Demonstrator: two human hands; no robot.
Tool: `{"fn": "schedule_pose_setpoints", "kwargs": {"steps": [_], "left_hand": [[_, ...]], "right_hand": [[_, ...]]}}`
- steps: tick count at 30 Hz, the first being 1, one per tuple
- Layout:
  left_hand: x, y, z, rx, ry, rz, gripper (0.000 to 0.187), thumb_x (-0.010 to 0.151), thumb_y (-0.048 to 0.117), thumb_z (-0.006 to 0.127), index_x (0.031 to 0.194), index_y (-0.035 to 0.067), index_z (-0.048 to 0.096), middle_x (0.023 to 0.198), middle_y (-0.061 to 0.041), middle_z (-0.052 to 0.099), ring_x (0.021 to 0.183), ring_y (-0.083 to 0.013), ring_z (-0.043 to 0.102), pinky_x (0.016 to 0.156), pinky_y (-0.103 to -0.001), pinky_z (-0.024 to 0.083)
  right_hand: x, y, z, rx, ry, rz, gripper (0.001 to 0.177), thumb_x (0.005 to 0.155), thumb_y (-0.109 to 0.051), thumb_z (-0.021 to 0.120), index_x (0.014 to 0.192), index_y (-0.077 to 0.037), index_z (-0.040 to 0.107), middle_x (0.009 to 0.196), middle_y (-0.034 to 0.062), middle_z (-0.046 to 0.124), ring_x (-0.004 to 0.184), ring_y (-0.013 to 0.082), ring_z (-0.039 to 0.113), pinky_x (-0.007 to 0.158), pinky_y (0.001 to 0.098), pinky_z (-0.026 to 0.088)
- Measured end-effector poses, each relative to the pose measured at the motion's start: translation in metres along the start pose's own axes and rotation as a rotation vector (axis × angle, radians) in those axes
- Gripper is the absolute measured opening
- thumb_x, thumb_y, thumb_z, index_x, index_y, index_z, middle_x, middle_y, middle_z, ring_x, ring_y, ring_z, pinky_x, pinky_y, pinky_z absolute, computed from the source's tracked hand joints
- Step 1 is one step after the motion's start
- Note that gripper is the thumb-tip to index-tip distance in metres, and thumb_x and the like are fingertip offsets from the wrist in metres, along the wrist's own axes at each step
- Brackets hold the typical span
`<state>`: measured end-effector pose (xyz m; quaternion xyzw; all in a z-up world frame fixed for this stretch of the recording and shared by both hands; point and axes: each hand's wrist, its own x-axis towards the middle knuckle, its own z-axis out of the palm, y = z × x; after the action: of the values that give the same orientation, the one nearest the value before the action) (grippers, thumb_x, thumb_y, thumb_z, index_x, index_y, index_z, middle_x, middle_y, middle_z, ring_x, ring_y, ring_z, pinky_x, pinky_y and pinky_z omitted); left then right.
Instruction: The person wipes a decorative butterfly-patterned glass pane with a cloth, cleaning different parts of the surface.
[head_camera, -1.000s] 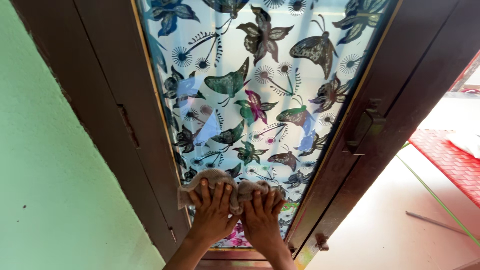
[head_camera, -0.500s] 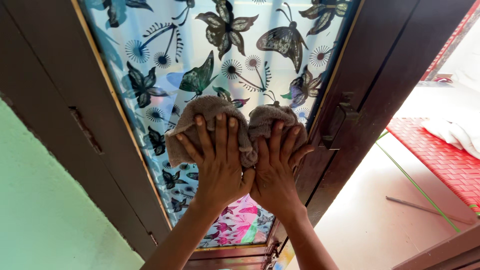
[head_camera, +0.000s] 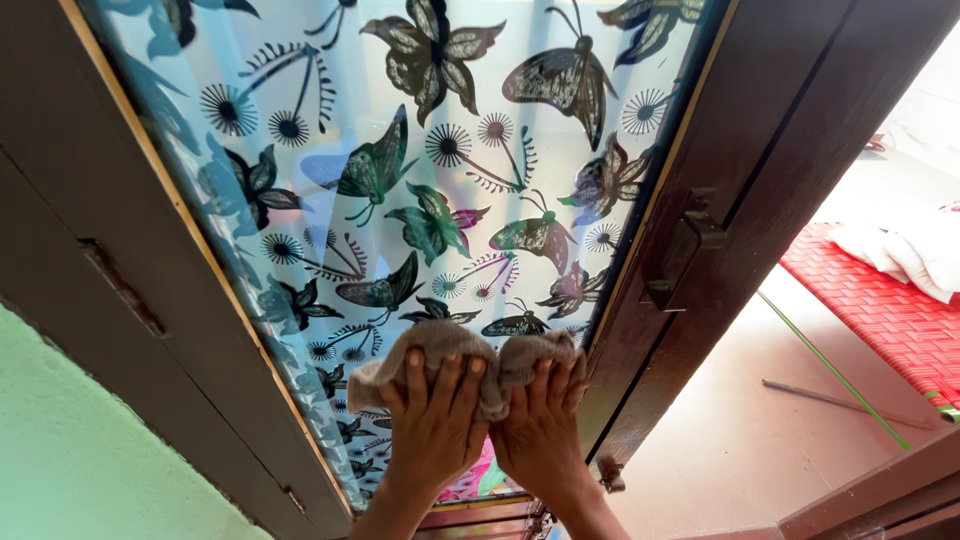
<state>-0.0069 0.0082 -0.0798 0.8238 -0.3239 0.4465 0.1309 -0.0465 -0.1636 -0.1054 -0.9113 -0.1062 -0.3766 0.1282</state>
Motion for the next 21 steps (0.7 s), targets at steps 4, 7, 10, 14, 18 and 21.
{"fn": "schedule_pose_setpoints", "kwargs": {"steps": [4,7,10,14,18,21], "left_hand": [[-0.041,0.0,0.019,-0.011,-0.024,0.008,0.059,0.104,0.043,0.045,0.155,0.013,0.043,0.169,-0.012,0.02,0.155,-0.0493,0.006,0.115,-0.075,-0.001],[-0.061,0.0,0.028,-0.018,-0.047,0.007,0.058,0.102,0.041,0.046,0.154,0.015,0.044,0.169,-0.012,0.017,0.155,-0.0483,0.004,0.114,-0.075,-0.001],[-0.076,0.002,0.035,-0.018,-0.095,-0.005,0.059,0.1,0.041,0.047,0.153,0.015,0.044,0.169,-0.012,0.015,0.154,-0.0491,0.003,0.112,-0.075,-0.001],[-0.089,0.004,0.041,-0.038,-0.117,-0.014,0.058,0.099,0.041,0.048,0.152,0.015,0.044,0.17,-0.012,0.012,0.154,-0.0498,0.001,0.112,-0.075,-0.003],[-0.104,0.006,0.054,-0.011,-0.083,-0.014,0.058,0.103,0.042,0.048,0.154,0.015,0.045,0.172,-0.011,0.009,0.156,-0.0486,-0.002,0.115,-0.074,-0.007],[-0.128,0.007,0.065,-0.008,-0.099,-0.021,0.059,0.103,0.045,0.048,0.154,0.016,0.045,0.172,-0.011,0.009,0.156,-0.0482,-0.005,0.115,-0.073,-0.009]], "right_hand": [[-0.034,0.003,0.029,-0.029,-0.023,-0.009,0.08,0.093,-0.039,0.056,0.152,0.003,0.022,0.155,0.0438,0.009,0.141,0.0685,0.0,0.106,0.0807,0.001],[-0.057,0.003,0.05,0.024,-0.124,0.058,0.08,0.093,-0.04,0.059,0.152,-0.001,0.022,0.155,0.0413,0.008,0.139,0.069,0.001,0.106,0.0791,0.002],[-0.072,0.003,0.069,0.018,0.045,-0.006,0.082,0.096,-0.039,0.059,0.155,0.001,0.018,0.158,0.0406,0.005,0.141,0.071,0.003,0.111,0.0776,0.004],[-0.083,0.003,0.078,0.028,-0.064,0.058,0.082,0.094,-0.038,0.061,0.153,-0.002,0.019,0.157,0.0399,0.003,0.138,0.0711,0.004,0.11,0.0762,0.005],[-0.084,-0.002,0.069,0.045,-0.051,0.017,0.08,0.094,-0.038,0.061,0.153,0.001,0.023,0.157,0.0409,0.007,0.14,0.069,0.005,0.114,0.0726,0.006],[-0.091,-0.006,0.058,0.145,-0.242,0.106,0.069,0.095,-0.036,0.06,0.148,-0.002,0.031,0.156,0.0378,0.012,0.143,0.0651,0.006,0.118,0.0686,0.007]]}}
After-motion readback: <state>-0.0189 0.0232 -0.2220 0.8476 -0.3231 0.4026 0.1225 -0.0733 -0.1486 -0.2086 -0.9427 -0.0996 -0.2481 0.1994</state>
